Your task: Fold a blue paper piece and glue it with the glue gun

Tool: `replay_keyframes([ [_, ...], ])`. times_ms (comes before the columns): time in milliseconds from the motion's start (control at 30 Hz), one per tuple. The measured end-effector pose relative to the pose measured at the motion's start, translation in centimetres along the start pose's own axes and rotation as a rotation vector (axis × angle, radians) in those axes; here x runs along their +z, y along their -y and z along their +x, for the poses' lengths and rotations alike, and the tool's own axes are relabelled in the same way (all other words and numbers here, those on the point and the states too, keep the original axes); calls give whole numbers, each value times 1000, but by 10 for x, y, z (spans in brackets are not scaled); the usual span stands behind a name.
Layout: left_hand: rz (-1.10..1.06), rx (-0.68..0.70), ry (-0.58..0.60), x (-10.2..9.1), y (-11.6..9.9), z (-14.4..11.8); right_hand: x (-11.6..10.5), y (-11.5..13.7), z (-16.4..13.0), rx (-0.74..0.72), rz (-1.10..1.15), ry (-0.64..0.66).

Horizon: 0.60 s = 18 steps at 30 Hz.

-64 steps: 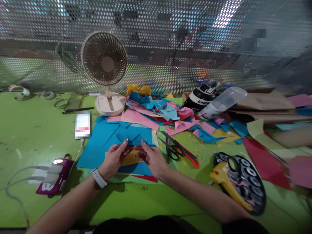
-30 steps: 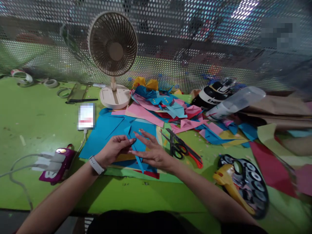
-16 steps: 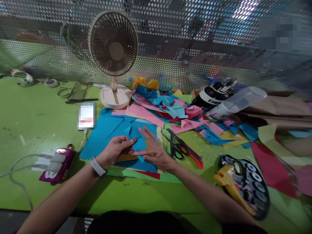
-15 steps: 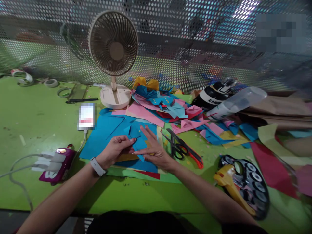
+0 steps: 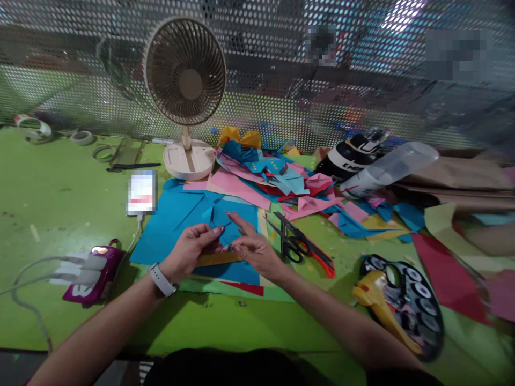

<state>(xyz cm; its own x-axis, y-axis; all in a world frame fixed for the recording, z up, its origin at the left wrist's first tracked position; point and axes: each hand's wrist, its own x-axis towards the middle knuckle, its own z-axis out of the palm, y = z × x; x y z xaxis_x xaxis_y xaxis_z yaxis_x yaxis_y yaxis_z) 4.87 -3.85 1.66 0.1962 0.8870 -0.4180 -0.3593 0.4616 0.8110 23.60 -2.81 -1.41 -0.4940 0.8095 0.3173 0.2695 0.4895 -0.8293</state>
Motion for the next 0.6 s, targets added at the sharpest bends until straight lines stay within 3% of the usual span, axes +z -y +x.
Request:
replay_keyframes([
  [600, -58, 49, -30, 7, 5, -3, 0, 12, 3, 63, -62, -77],
])
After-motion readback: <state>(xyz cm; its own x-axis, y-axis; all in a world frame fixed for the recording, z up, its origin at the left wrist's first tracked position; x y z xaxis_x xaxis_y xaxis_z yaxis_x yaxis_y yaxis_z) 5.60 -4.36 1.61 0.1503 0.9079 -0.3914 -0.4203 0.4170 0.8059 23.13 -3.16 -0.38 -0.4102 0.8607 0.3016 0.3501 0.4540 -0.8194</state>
